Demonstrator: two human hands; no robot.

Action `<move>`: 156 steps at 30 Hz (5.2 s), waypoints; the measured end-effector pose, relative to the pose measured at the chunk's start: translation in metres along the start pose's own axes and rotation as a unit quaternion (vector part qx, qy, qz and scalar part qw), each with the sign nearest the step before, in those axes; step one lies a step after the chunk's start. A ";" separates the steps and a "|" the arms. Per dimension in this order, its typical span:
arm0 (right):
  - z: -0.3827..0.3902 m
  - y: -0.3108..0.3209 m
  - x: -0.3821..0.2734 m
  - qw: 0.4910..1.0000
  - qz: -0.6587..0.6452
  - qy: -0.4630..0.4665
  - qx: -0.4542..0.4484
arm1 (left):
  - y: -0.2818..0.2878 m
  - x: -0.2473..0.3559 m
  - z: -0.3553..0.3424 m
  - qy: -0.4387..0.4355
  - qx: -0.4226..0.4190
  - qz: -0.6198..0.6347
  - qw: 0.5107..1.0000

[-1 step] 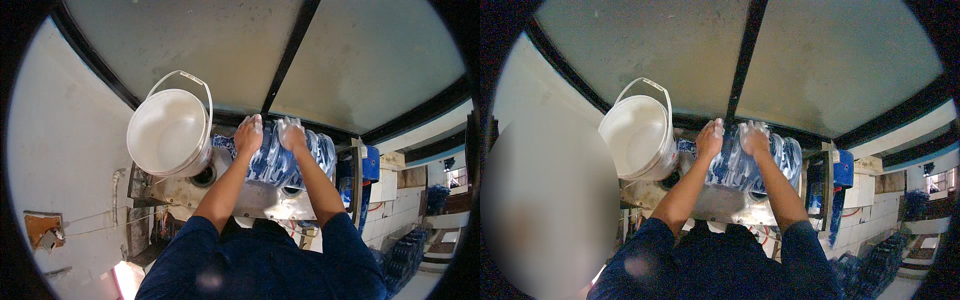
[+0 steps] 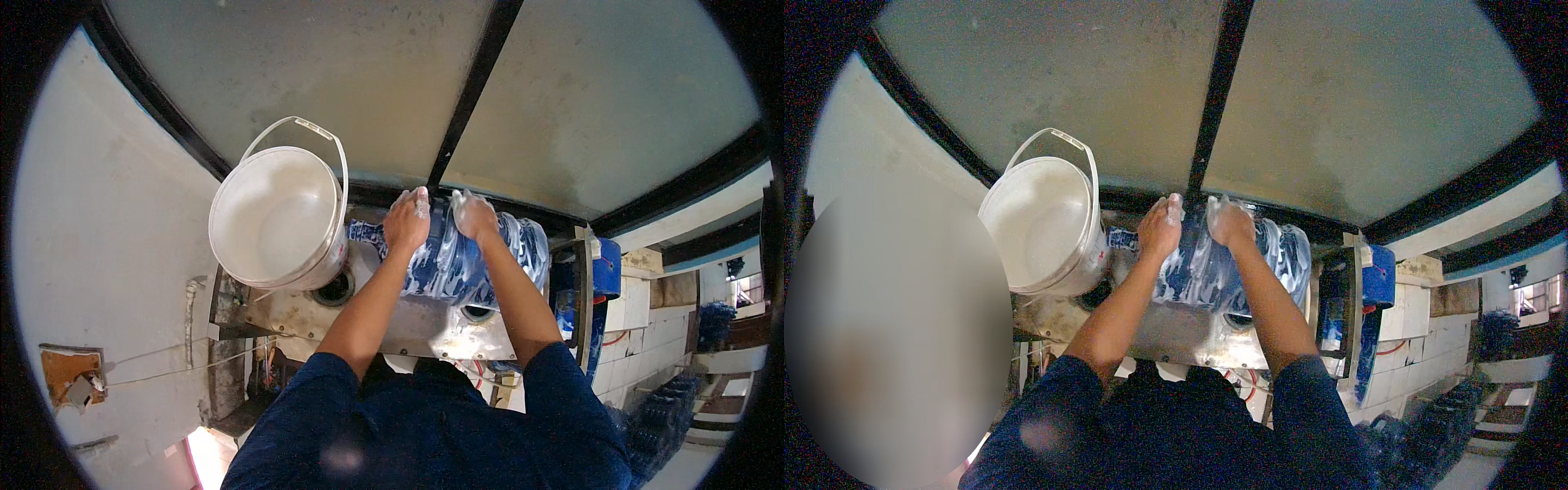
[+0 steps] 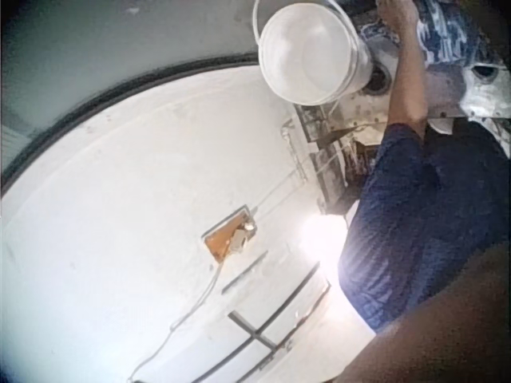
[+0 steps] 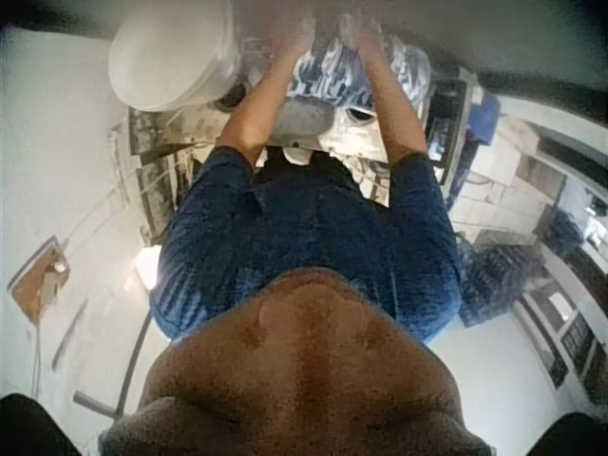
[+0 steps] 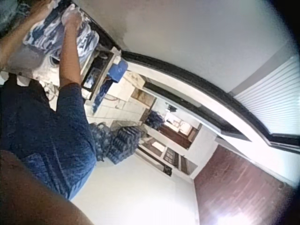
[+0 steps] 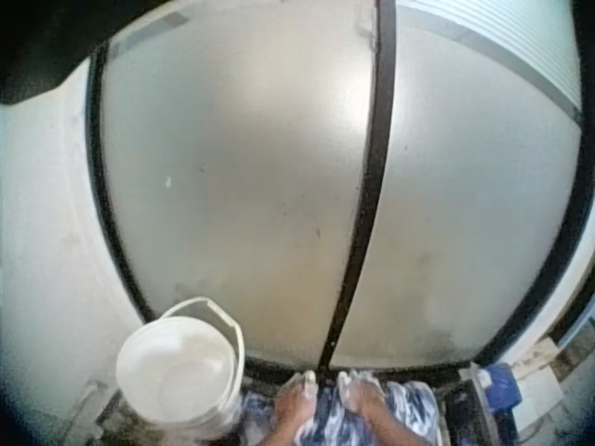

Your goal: The person fills a large blue water dispenser with water from a hose. They then use a sponge to scrub the exterior of the dispenser with soapy water, covering the entire surface area.

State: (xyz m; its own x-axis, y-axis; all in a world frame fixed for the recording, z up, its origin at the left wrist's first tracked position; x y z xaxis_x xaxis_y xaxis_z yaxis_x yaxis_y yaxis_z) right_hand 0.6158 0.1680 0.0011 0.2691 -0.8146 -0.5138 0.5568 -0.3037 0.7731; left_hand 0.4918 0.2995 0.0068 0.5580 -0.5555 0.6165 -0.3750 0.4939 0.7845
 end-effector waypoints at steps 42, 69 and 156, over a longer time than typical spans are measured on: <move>0.096 -0.036 -0.048 0.926 0.157 0.342 0.022 | 0.006 -0.014 0.101 -0.156 0.158 -0.067 0.973; 0.067 0.034 0.027 0.993 0.066 0.005 -0.097 | 0.000 -0.013 0.080 -0.096 0.159 -0.147 0.972; 0.102 0.040 0.121 0.959 0.139 0.204 0.139 | 0.006 0.007 0.049 -0.080 0.156 -0.187 0.967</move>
State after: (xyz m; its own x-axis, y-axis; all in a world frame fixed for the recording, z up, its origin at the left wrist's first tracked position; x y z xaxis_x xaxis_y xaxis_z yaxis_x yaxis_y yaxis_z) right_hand 0.5908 0.0069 0.0081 0.6929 -0.6397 -0.3328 0.2029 -0.2699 0.9413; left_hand 0.4572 0.2659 0.0193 0.5858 -0.7644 0.2695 -0.3886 0.0269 0.9210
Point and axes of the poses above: each hand's wrist, its own z-axis away from the middle knuckle, its own y-axis out of the back of the hand, x = y × z, the point moved 8 cm from there along -z, towards the middle knuckle, and after that the axes turned 12 degrees about -z, right-handed, at the moved point
